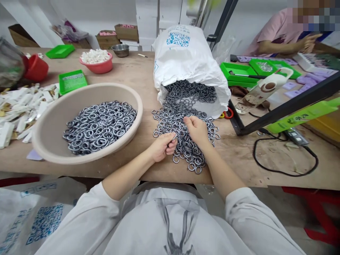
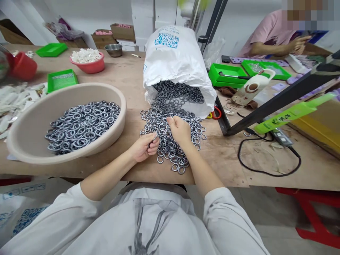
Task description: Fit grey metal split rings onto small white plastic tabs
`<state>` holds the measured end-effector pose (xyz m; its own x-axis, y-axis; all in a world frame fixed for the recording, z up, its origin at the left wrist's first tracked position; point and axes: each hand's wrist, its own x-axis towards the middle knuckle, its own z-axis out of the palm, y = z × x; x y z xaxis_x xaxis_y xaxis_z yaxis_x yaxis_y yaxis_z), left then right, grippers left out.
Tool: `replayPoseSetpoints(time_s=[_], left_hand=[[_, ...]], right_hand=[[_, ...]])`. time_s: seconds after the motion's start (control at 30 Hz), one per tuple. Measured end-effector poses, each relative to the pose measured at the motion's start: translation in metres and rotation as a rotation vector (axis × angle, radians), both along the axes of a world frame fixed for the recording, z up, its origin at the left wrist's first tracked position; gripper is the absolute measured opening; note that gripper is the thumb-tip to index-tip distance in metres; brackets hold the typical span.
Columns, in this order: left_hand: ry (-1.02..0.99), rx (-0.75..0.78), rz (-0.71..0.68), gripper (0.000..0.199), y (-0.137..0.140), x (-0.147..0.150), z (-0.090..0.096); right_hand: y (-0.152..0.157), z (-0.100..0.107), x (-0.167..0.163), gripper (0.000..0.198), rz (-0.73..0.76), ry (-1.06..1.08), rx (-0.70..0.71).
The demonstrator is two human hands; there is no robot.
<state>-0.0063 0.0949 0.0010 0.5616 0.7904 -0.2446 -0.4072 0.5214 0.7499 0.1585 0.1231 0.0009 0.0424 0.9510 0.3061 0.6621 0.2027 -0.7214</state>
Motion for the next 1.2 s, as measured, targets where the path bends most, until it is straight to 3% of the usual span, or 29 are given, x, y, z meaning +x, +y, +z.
replayPoseSetpoints(time_s=[0.2, 0.3, 0.4, 0.47, 0.57, 0.7, 0.83, 0.93, 1.07, 1.2], left_hand=[[0.021, 0.012, 0.074, 0.038, 0.000, 0.002, -0.003], [0.009, 0.023, 0.060, 0.040, 0.002, -0.001, -0.002], [-0.001, 0.038, 0.122, 0.037, 0.004, -0.004, 0.000], [0.023, 0.034, 0.188, 0.034, 0.006, -0.007, 0.001], [0.074, 0.003, 0.272, 0.030, 0.009, -0.010, 0.003], [0.129, -0.050, 0.334, 0.029, 0.013, -0.014, 0.006], [0.147, -0.086, 0.343, 0.018, 0.013, -0.012, 0.007], [0.166, -0.064, 0.306, 0.029, 0.009, -0.008, 0.006], [0.212, 0.048, 0.282, 0.050, 0.006, -0.003, 0.003], [0.268, 0.135, 0.286, 0.050, 0.005, -0.001, 0.002]], right_hand=[[-0.005, 0.003, -0.016, 0.033, 0.383, 0.191, -0.018], [0.009, 0.002, -0.017, 0.037, 0.285, 0.178, -0.076], [0.028, 0.000, -0.011, 0.029, 0.073, -0.203, -0.139], [0.034, -0.001, -0.010, 0.021, 0.008, -0.460, -0.184], [0.034, 0.001, -0.012, 0.019, 0.005, -0.569, -0.217], [0.027, 0.008, -0.008, 0.026, 0.057, -0.313, -0.143], [0.015, 0.012, -0.005, 0.035, 0.339, 0.254, -0.229], [0.006, 0.008, -0.012, 0.042, 0.500, 0.532, -0.300], [0.000, -0.001, -0.021, 0.044, 0.478, 0.585, -0.296], [-0.003, -0.008, -0.021, 0.038, 0.370, 0.524, -0.196]])
